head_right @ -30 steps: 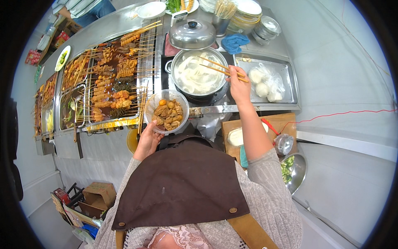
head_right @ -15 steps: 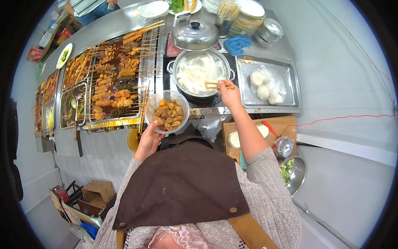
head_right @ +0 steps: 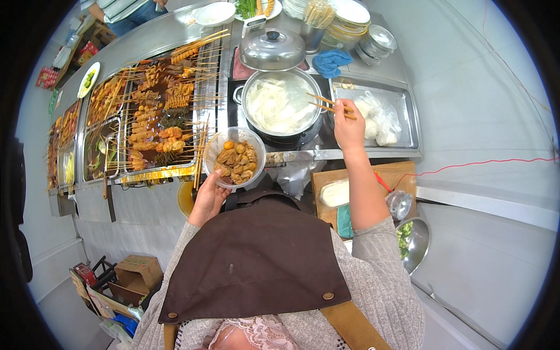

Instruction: The person assembles a takeout bowl by adding cooked noodles, vegetables, and sauce using chopsticks and a ladle, then places the bowl in a plastic bag and hands it to a customer.

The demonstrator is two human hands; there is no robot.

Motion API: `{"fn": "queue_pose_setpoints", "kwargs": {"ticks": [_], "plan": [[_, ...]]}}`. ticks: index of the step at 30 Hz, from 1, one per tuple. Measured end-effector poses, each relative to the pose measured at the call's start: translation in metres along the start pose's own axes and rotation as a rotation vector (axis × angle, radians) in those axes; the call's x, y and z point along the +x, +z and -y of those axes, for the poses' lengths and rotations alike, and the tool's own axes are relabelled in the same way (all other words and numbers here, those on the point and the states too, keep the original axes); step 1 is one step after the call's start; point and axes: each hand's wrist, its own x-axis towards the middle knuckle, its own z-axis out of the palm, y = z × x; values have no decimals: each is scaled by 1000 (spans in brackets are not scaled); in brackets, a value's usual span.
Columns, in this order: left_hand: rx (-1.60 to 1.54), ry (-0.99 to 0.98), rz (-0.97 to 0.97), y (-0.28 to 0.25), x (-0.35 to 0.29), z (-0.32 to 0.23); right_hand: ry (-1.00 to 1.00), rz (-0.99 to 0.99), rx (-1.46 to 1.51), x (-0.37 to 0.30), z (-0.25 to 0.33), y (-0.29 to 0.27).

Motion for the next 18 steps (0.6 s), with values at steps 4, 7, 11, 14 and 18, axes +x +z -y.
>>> {"fn": "queue_pose_setpoints", "kwargs": {"ticks": [4,7,11,14,18], "plan": [[-19,8,-27,1,0,1,44,24,-193,-11,-25,24],[-9,2,14,0,-2,0,245,173,3,-23,-37,38],[-6,7,1,1,-3,-1,325,203,248,-27,-32,43],[-6,11,2,3,-3,-1,287,153,334,-23,-16,31],[-4,4,5,1,-2,-1,137,86,296,-19,6,29]]}}
